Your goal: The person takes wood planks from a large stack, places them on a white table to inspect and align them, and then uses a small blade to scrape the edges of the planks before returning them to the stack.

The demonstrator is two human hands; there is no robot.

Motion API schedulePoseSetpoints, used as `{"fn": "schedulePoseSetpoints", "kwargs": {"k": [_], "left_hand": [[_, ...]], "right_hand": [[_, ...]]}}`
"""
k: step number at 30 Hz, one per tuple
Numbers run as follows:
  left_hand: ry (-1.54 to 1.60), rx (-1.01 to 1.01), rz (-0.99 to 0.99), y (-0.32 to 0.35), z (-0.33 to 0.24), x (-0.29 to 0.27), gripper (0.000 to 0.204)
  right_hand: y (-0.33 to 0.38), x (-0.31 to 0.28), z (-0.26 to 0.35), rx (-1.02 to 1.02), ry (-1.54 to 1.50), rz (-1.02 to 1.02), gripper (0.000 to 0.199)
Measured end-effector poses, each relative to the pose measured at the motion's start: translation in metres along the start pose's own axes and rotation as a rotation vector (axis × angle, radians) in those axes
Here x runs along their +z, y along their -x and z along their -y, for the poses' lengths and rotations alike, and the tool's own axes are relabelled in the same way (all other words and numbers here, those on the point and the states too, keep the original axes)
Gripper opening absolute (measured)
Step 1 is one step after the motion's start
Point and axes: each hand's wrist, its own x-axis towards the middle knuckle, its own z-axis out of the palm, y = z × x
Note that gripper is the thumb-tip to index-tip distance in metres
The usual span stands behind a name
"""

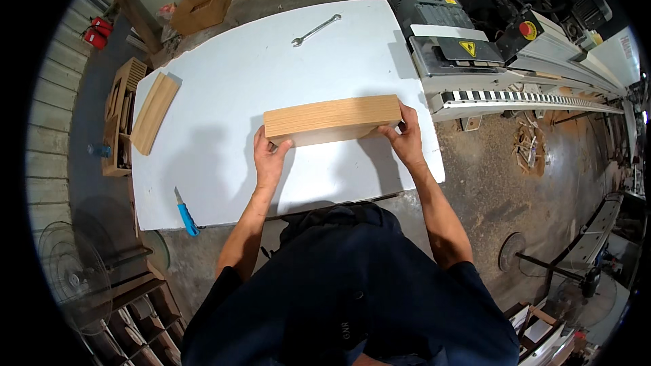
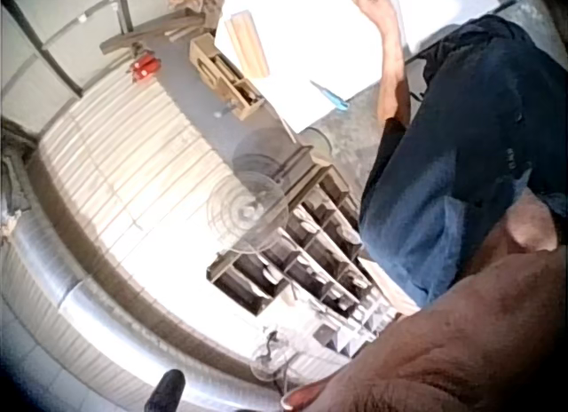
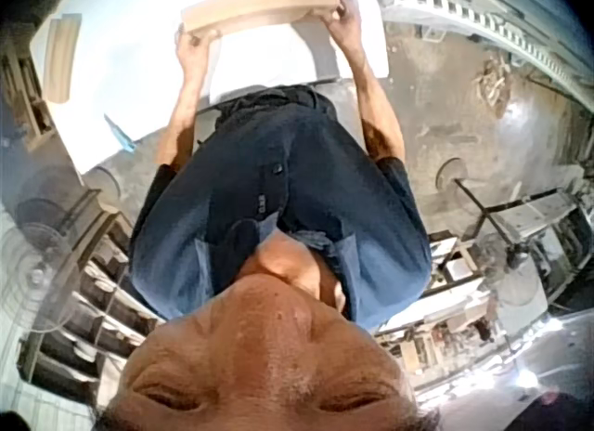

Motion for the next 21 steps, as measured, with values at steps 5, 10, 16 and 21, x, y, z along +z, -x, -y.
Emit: {"fn": "schedulePoseSetpoints", "kwargs": {"k": [5, 10, 16, 21], "left_hand": [[0.08, 0.011, 0.166, -0.011, 0.001, -0.008, 0.076], [0.039, 0.091, 0.167, -0.01, 0.006, -0.004, 0.075], [-0.074, 0.087, 0.188, -0.011, 0.001, -0.014, 0.074], [-0.045, 0.049, 0.189, -0.007, 0.0, -0.024, 0.071]], "right_hand": [[0.004, 0.004, -0.001, -0.017, -0.109, 0.039, 0.072], [0.006, 0.001, -0.012, 0.069, -0.181, 0.158, 0.078], [0.001, -0.009, -0.012, 0.066, -0.109, 0.201, 0.072], [0.003, -0.004, -0.011, 0.07, -0.183, 0.168, 0.066]]}}
